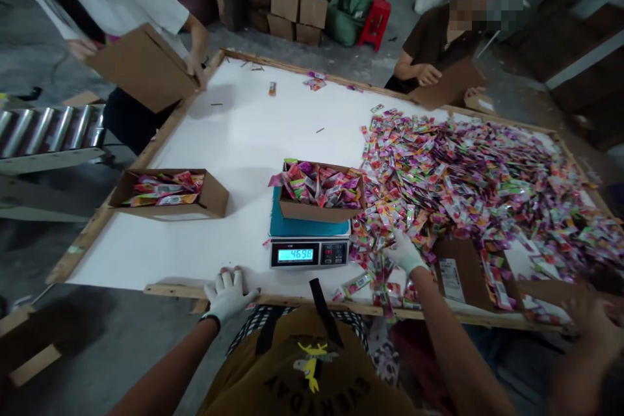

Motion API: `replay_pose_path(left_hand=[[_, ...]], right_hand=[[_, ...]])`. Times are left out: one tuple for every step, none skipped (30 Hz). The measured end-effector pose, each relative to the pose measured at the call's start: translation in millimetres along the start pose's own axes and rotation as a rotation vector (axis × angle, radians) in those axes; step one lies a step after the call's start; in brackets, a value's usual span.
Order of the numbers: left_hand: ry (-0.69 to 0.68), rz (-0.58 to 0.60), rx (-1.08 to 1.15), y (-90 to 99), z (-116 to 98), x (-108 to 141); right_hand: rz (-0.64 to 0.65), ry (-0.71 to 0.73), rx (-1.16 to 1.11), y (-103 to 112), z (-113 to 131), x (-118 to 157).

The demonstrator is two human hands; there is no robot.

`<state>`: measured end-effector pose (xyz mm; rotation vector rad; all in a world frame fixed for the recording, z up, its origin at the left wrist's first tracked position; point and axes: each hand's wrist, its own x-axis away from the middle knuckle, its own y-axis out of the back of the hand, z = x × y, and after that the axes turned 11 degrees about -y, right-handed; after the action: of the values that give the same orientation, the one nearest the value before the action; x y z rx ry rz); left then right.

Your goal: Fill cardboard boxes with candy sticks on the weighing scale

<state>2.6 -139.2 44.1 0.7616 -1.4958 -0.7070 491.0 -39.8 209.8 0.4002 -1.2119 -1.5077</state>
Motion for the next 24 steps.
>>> replay_pose_path(left_hand=[[-0.008, 0.006, 0.009, -0.4, 1, -1], [-0.011, 0.013, 0.015, -0.7, 2, -1], [-0.009, 0.023, 0.017, -0.9, 3, -1], [-0.002, 0.035, 0.018, -1.0, 4, -2], [0.006, 0.048, 0.020, -1.0, 5, -2], [0.013, 0.055, 0.023, -1.0, 5, -2], [0.017, 0.058, 0.027, -1.1, 5, -2], [0.019, 0.057, 0.031, -1.2, 5, -2], [0.020, 0.052, 0.032, -1.5, 5, -2], [0.022, 0.044, 0.031, -1.8, 5, -2], [0.024, 0.037, 0.028, -2.3, 5, -1], [0.023, 0.029, 0.025, -2.9, 5, -1], [0.023, 0.024, 0.025, -3.5, 5, -1], [0.025, 0.018, 0.029, -4.1, 6, -1], [0.025, 0.011, 0.033, -4.8, 6, -2], [0.025, 0.004, 0.039, -5.5, 6, -2], [0.025, -0.003, 0.042, -6.2, 6, -2], [0.023, -0.007, 0.043, -6.8, 7, -2], [0.023, -0.008, 0.041, -7.3, 7, -3], [0.022, -0.008, 0.039, -7.5, 7, -3], [0.021, -0.004, 0.038, -7.5, 7, -3], [0.020, -0.001, 0.038, -7.3, 7, -3], [0.020, 0.001, 0.040, -6.8, 7, -3], [0.019, 0.002, 0.041, -6.3, 7, -3]], right_hand=[[-0.028, 0.009, -0.058, 11, 13, -5], [-0.039, 0.045, -0.146, 21, 31, -8], [-0.025, 0.112, -0.251, 29, 54, -10], [0.019, 0.205, -0.353, 34, 80, -11], [0.086, 0.309, -0.425, 36, 109, -11], [0.159, 0.404, -0.439, 34, 139, -11], [0.219, 0.482, -0.399, 28, 168, -11], [0.255, 0.537, -0.317, 20, 195, -12], [0.273, 0.561, -0.216, 10, 219, -14], [0.278, 0.559, -0.122, 0, 238, -16], [0.275, 0.541, -0.047, -10, 254, -20], [0.274, 0.520, -0.002, -19, 264, -24], [0.282, 0.511, 0.013, -26, 271, -28], [0.298, 0.522, 0.000, -32, 274, -32], [0.311, 0.541, -0.030, -37, 274, -36], [0.317, 0.554, -0.066, -39, 272, -38], [0.314, 0.554, -0.102, -41, 269, -40], [0.299, 0.541, -0.132, -42, 266, -42], [0.275, 0.520, -0.154, -43, 263, -42], [0.245, 0.497, -0.169, -43, 260, -42], [0.211, 0.489, -0.176, -43, 258, -41], [0.175, 0.494, -0.177, -43, 258, -41], [0.143, 0.501, -0.168, -44, 258, -41], [0.130, 0.508, -0.146, -46, 260, -42]])
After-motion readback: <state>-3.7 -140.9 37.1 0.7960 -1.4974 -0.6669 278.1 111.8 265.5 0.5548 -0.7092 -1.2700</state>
